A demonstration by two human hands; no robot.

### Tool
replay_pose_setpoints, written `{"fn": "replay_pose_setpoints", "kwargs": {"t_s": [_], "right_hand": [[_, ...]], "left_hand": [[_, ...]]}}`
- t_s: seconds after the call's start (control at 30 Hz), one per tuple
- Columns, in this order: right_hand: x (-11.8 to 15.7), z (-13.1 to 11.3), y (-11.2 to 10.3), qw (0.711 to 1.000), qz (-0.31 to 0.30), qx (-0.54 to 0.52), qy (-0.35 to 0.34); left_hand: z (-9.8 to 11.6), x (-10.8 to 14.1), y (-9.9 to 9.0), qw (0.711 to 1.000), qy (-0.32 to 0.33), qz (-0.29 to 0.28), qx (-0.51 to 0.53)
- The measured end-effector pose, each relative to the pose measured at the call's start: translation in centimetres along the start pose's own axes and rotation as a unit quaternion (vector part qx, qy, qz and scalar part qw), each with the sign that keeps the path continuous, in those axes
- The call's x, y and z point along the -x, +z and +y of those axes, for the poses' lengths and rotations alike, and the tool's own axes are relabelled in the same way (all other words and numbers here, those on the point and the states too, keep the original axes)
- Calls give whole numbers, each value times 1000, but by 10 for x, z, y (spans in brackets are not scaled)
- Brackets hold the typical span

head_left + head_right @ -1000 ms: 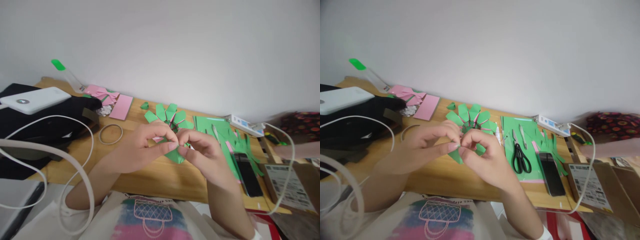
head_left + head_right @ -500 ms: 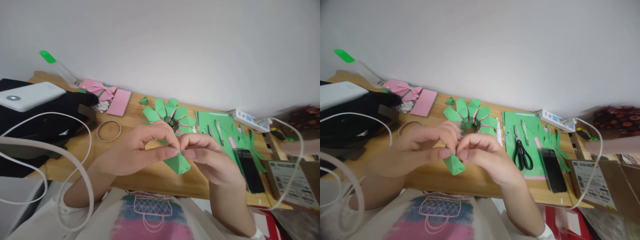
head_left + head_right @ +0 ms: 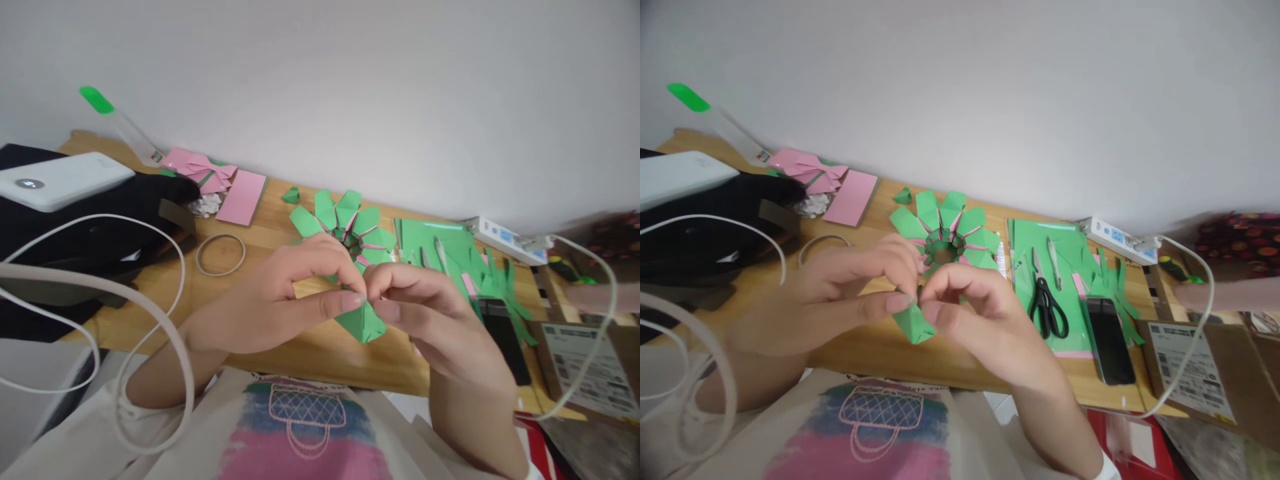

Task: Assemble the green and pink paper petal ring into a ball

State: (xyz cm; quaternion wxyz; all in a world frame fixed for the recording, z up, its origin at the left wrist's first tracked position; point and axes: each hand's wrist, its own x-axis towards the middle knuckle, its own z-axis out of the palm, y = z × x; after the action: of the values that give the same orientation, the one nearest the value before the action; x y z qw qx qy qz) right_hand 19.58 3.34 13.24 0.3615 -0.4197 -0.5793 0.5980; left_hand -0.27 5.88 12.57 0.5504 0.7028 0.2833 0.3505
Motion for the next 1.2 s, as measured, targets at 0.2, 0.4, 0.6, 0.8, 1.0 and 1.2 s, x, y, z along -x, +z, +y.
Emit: {"fn": "replay_pose_setpoints", "kwargs": {"t_s": [0.2,0.4,0.6,0.8,1.0,1.2], "right_hand": [[6,-2,13,943,128,269,-149],[10,-1,17,809,183,511,-225],[17,6,8,925,108,322,-172],[17,12,2,984,57,112,-126],[14,13,2,989,28,61,-128],[14,15,3,990,31,55,-126]], "left_hand": [[-3,0,9,997,25,58,-44],[-10,0,15,990,31,104,-89],[-17,2,9,991,-13,129,14],[-15,-1,8,988,-38,75,133],[-16,-1,9,983,-62,85,148],[-19,-2,9,979,-71,82,175]]}}
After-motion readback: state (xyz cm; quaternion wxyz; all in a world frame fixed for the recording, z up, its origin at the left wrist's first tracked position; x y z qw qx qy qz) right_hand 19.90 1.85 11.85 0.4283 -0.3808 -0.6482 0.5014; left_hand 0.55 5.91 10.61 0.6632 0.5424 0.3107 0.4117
